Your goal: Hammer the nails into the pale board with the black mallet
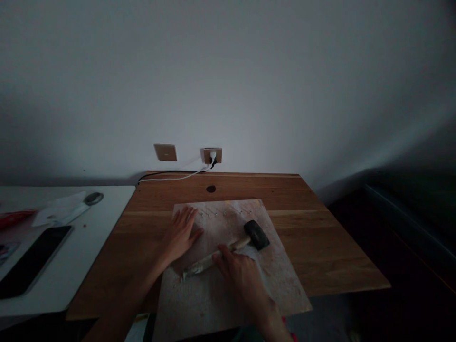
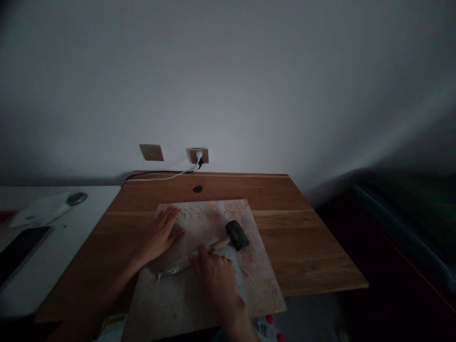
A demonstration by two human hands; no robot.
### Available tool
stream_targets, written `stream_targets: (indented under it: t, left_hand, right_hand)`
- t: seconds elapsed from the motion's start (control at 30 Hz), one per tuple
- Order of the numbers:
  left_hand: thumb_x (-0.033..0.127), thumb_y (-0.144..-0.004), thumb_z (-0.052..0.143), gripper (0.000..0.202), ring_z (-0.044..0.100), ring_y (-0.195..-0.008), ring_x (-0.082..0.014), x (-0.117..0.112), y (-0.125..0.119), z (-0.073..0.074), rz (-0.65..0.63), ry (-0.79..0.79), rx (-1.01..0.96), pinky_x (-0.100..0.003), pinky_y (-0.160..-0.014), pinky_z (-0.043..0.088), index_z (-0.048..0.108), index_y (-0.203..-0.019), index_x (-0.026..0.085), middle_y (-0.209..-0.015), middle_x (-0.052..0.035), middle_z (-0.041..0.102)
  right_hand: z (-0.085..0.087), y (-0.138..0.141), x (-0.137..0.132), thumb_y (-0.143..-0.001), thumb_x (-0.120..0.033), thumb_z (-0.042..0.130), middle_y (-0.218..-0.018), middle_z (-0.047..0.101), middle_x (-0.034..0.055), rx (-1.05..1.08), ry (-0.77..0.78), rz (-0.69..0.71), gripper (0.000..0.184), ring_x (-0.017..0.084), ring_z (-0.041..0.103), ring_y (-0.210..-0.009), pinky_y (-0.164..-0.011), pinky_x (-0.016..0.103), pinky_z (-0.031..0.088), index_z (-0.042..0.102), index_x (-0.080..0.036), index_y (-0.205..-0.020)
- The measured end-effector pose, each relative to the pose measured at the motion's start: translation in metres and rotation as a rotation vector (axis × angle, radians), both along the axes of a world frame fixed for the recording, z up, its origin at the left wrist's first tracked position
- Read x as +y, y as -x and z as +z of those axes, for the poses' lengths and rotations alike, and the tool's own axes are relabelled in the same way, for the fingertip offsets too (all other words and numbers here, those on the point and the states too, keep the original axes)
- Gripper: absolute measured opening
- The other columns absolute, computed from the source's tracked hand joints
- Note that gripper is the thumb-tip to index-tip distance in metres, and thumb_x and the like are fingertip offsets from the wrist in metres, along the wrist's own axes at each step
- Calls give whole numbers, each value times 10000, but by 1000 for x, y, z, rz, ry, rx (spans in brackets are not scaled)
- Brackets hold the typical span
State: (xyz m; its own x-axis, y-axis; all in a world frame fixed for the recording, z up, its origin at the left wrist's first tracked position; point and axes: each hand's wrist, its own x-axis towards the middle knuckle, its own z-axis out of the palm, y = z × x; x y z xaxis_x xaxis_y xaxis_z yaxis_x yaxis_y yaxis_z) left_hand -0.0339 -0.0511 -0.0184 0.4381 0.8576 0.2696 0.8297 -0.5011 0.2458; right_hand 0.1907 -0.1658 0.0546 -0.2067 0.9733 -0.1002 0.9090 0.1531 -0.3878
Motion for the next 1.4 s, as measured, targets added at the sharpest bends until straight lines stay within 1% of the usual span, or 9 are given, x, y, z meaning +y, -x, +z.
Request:
stream_targets:
  t: [0.13, 0.27, 0.37, 0.57, 0.7, 0.9, 1.1, 1.27, 1.4]
  left_hand:
    - [588, -1038, 426, 695, 386, -1520, -341, 1, 4, -4, -3, -9, -9, -559, -1235, 341, 340, -1573, 153, -1601, -215, 456]
    - [584, -1043, 409, 694, 393, -1516, -344, 2, 4, -4, 5, -18, -1, -560, -1238, 336, 358, -1569, 134, -1597, -215, 462]
    - [599, -1042, 390, 707, 385, -1520, -346, 1, 2, -4, 10, -28, 8, -560, -1246, 322, 368, -1564, 123, -1595, -216, 464]
    - [615, -1042, 370, 708, 394, -1514, -349, 2, 3, -3, 4, -38, -7, -558, -1243, 326, 376, -1557, 130, -1595, -214, 463]
    - [614, -1040, 371, 706, 402, -1509, -347, 3, 6, 1, -12, -17, -8, -556, -1236, 339, 369, -1564, 141, -1595, -209, 465]
    - [626, -1029, 383, 728, 400, -1511, -344, 7, 7, 1, -29, 9, -4, -548, -1241, 330, 369, -1568, 135, -1605, -209, 452]
    - [572, -1040, 389, 661, 405, -1508, -333, 20, 4, -2, -1, -48, -51, -553, -1255, 301, 381, -1552, 155, -1590, -191, 474]
    - [484, -1027, 469, 588, 481, -1449, -329, 29, 6, 2, -13, -29, -59, -540, -1228, 351, 409, -1522, 171, -1533, -178, 538]
    - [295, -981, 532, 428, 570, -1338, -321, 35, 3, 13, -9, -20, -58, -530, -1165, 432, 547, -1398, 204, -1423, -141, 625]
  right_hand:
    - [-12, -9, -6, -1081, -462, 425, -847, 832, 78, 154, 1, -93, 370, 266, 812, -776, -642, 291, 554, 674, -243, -1244]
    - [-25, -31, -21, -1074, -541, 353, -825, 826, 81, 342, 9, -189, 481, 258, 803, -746, -637, 299, 560, 711, -228, -1150]
    - [-30, -55, -33, -1054, -573, 335, -881, 830, 113, 349, -23, -270, 547, 281, 805, -786, -686, 329, 579, 729, -203, -1136]
    - [-24, -91, -56, -1034, -454, 413, -869, 812, 76, 296, -13, -268, 390, 262, 786, -773, -722, 317, 567, 731, -233, -1084]
    - [-17, -93, -59, -1039, -456, 396, -863, 802, 63, 271, 33, -262, 391, 257, 777, -775, -741, 318, 548, 714, -241, -1114]
    - [-16, -89, -47, -1021, -402, 357, -689, 730, 16, 186, 95, -247, 339, 242, 722, -628, -632, 309, 469, 660, -254, -1055]
    - [-18, -87, -38, -1020, -380, 354, -759, 748, 27, 151, 72, -246, 298, 258, 759, -759, -680, 315, 463, 626, -265, -1066]
    - [-19, -89, -36, -1028, -428, 359, -812, 777, 39, 182, 102, -218, 351, 269, 783, -833, -716, 318, 486, 647, -254, -1127]
    - [-10, -99, -30, -1043, -531, 365, -665, 713, 5, 182, 107, -175, 462, 247, 747, -678, -633, 298, 470, 682, -251, -1225]
